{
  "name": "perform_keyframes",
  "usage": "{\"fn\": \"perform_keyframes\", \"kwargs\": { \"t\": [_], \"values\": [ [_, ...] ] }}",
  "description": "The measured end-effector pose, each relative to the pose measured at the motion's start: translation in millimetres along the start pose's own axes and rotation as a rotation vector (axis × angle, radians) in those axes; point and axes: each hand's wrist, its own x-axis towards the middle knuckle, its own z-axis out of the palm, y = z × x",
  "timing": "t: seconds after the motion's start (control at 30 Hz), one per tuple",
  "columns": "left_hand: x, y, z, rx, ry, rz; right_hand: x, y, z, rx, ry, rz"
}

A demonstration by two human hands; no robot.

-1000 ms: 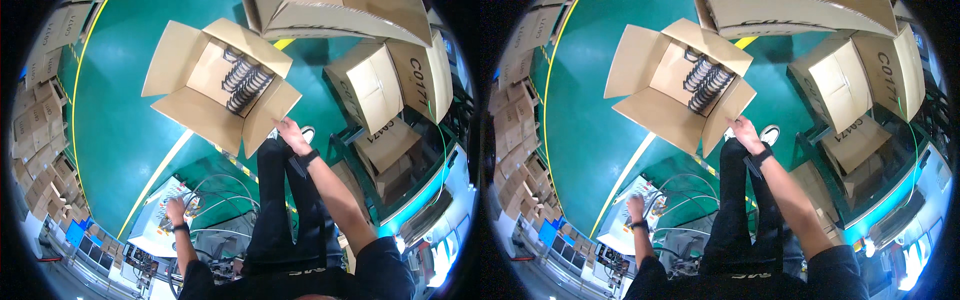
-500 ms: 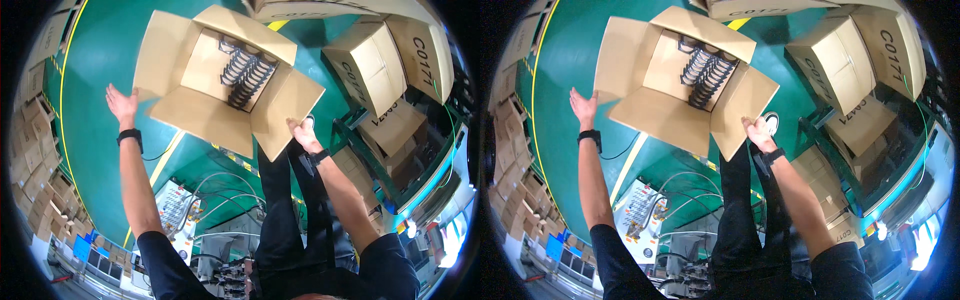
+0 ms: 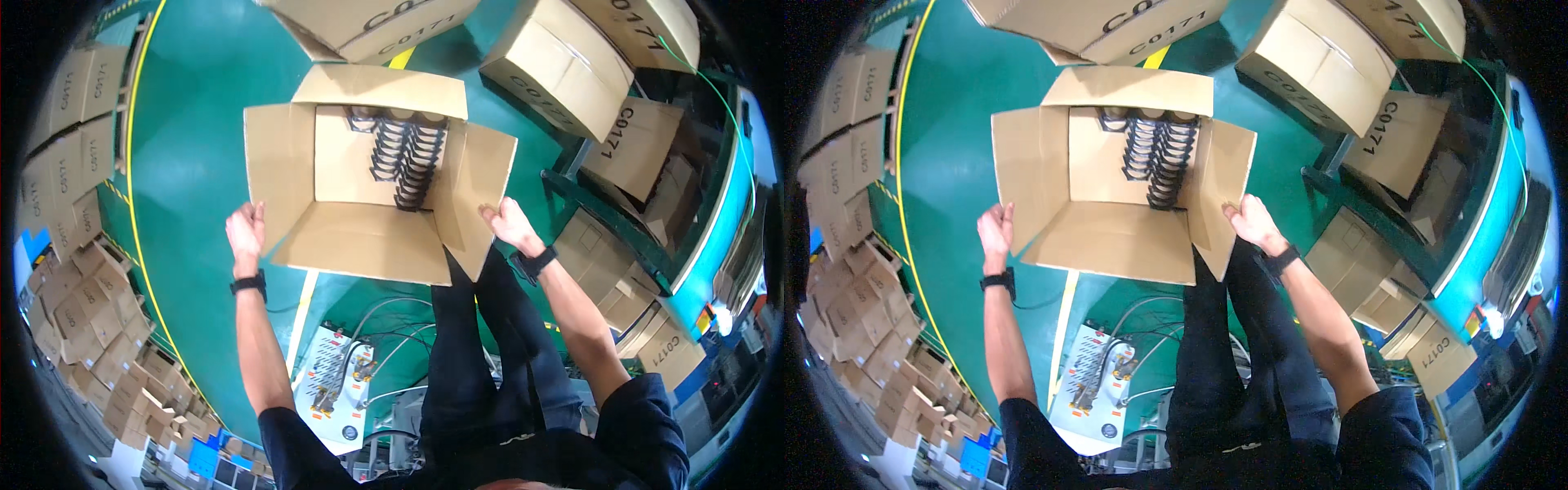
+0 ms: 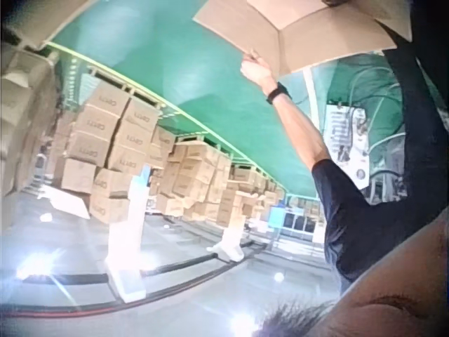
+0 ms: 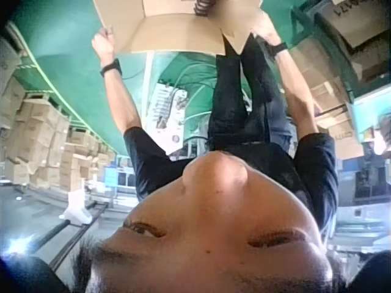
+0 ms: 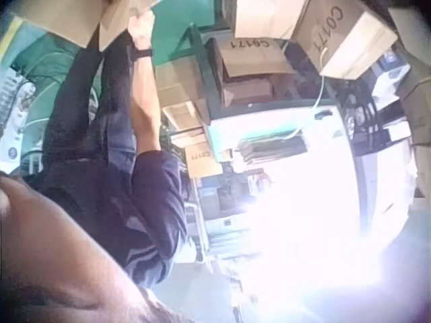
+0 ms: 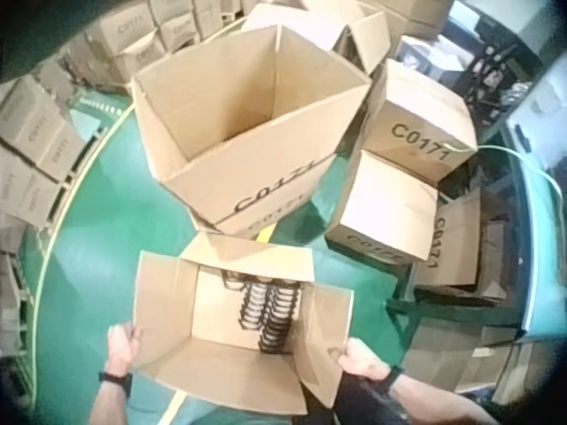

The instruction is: Organizing boxed parts and operating an injection molding machine on a factory floor.

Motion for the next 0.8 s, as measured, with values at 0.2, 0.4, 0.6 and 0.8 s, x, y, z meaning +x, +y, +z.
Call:
{"fn": "perform_keyframes", "kwargs": {
  "t": [0.2,0.4,0.6,0.8],
  "values": [
    [-114.4,66.1,-61.3,-0.072,0.069,0.038,-135.1,-5.2,-59.7,-0.074,0.128,-0.034],
    [-234.2,131.9,-132.3,-0.207,0.135,0.136,-281.2,3.4,-108.1,-0.195,0.238,0.135],
    [-326.8,197.3,-183.3,-0.339,0.105,0.388,-412.2,18.7,-148.5,-0.168,0.338,0.267],
    [-381.6,249.5,-202.0,-0.315,-0.006,0.667,-478.0,92.5,-150.6,-0.037,0.466,0.248]
  ]
}}
